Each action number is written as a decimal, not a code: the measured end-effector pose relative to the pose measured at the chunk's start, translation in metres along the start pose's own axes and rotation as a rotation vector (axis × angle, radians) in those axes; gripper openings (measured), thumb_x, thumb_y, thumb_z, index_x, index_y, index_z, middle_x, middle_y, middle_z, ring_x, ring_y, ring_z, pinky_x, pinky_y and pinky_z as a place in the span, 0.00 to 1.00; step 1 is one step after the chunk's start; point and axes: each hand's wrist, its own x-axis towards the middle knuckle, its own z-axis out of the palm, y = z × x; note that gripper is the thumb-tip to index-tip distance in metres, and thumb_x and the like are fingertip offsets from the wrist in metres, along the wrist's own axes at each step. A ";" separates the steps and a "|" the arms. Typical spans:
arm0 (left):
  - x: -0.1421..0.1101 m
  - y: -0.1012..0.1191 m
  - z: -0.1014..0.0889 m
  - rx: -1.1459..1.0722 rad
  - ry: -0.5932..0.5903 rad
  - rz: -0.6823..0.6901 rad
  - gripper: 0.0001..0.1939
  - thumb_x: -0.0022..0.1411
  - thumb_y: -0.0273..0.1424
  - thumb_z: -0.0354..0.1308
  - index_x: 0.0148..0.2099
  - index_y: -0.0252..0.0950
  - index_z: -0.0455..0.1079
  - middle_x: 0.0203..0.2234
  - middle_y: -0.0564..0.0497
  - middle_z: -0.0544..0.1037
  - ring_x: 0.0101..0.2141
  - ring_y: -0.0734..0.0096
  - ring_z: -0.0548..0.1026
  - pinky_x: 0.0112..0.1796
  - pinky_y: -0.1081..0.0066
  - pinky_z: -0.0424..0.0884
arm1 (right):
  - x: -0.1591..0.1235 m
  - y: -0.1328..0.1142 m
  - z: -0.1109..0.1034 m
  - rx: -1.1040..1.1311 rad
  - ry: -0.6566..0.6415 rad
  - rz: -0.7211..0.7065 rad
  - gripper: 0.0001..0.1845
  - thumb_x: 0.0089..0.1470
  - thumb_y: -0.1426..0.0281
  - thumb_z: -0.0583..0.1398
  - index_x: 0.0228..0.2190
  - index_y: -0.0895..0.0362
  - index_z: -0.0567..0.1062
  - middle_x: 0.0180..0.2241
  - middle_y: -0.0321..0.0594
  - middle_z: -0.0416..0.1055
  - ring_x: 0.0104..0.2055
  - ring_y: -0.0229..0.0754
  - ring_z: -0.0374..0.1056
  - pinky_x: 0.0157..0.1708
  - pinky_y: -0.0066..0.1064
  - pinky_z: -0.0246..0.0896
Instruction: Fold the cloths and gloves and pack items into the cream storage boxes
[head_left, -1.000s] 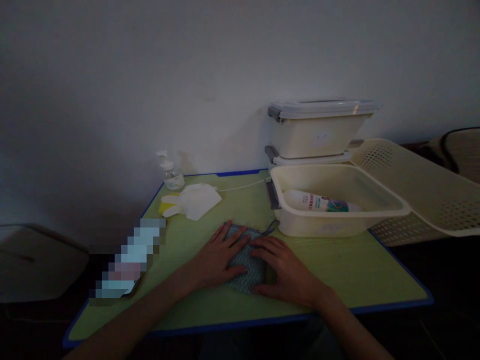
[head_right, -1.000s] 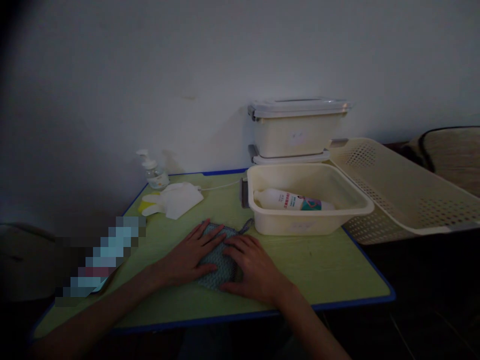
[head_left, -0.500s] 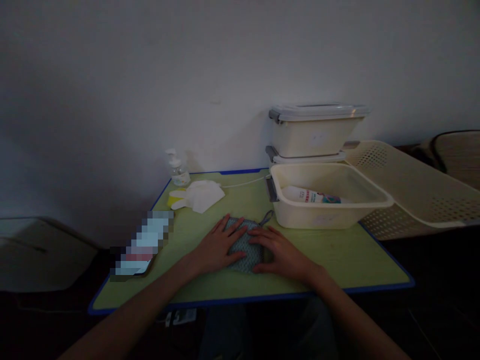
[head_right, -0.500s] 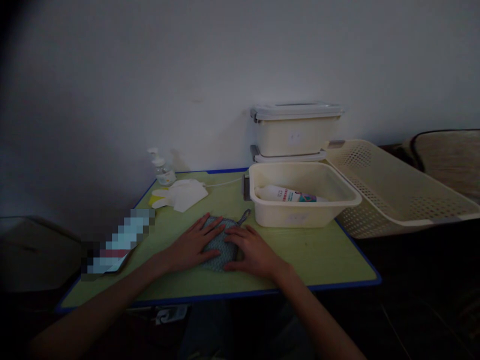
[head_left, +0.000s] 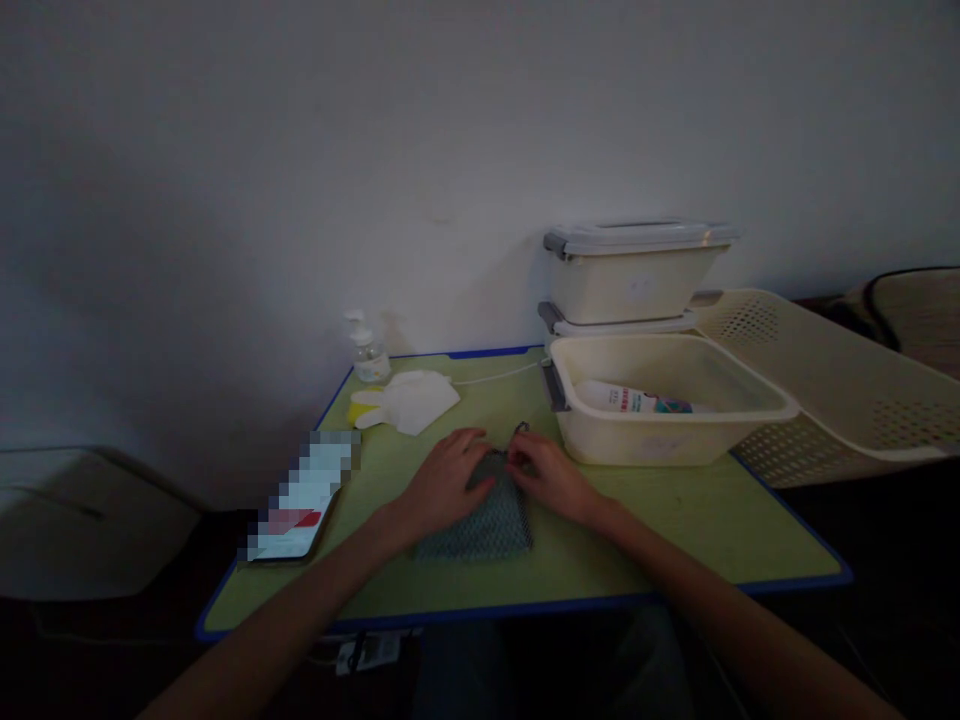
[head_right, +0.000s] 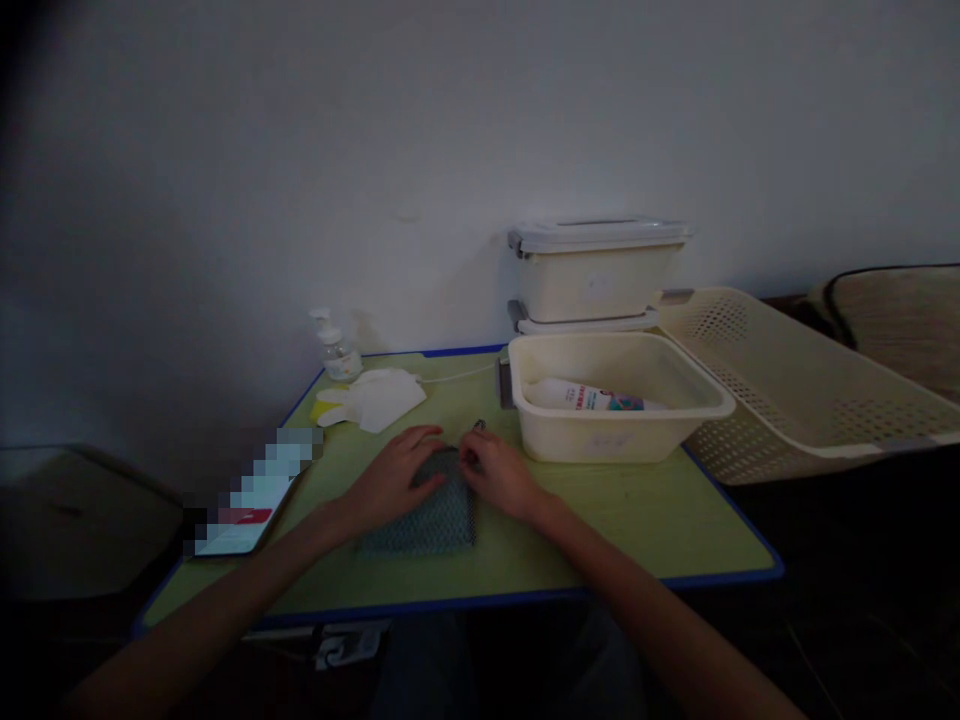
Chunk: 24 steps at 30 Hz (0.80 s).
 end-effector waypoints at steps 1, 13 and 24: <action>0.008 -0.001 0.001 -0.068 0.038 -0.012 0.16 0.56 0.29 0.52 0.47 0.30 0.66 0.48 0.40 0.68 0.51 0.61 0.65 0.52 0.61 0.60 | 0.002 0.002 0.004 -0.010 0.031 0.031 0.08 0.44 0.83 0.55 0.24 0.58 0.66 0.25 0.35 0.64 0.28 0.37 0.63 0.28 0.27 0.57; 0.023 -0.016 0.027 -0.409 0.002 -0.090 0.18 0.44 0.20 0.56 0.42 0.33 0.68 0.36 0.48 0.70 0.42 0.65 0.68 0.46 0.63 0.65 | 0.005 0.015 0.008 -0.012 0.177 0.167 0.09 0.41 0.81 0.51 0.20 0.54 0.59 0.17 0.30 0.59 0.21 0.34 0.57 0.21 0.24 0.49; 0.025 -0.016 0.027 -0.451 -0.001 -0.113 0.17 0.43 0.20 0.57 0.38 0.34 0.69 0.35 0.49 0.70 0.40 0.65 0.68 0.45 0.63 0.65 | 0.001 0.006 0.008 0.106 0.046 0.223 0.07 0.40 0.75 0.61 0.23 0.56 0.66 0.21 0.33 0.66 0.24 0.37 0.62 0.24 0.27 0.54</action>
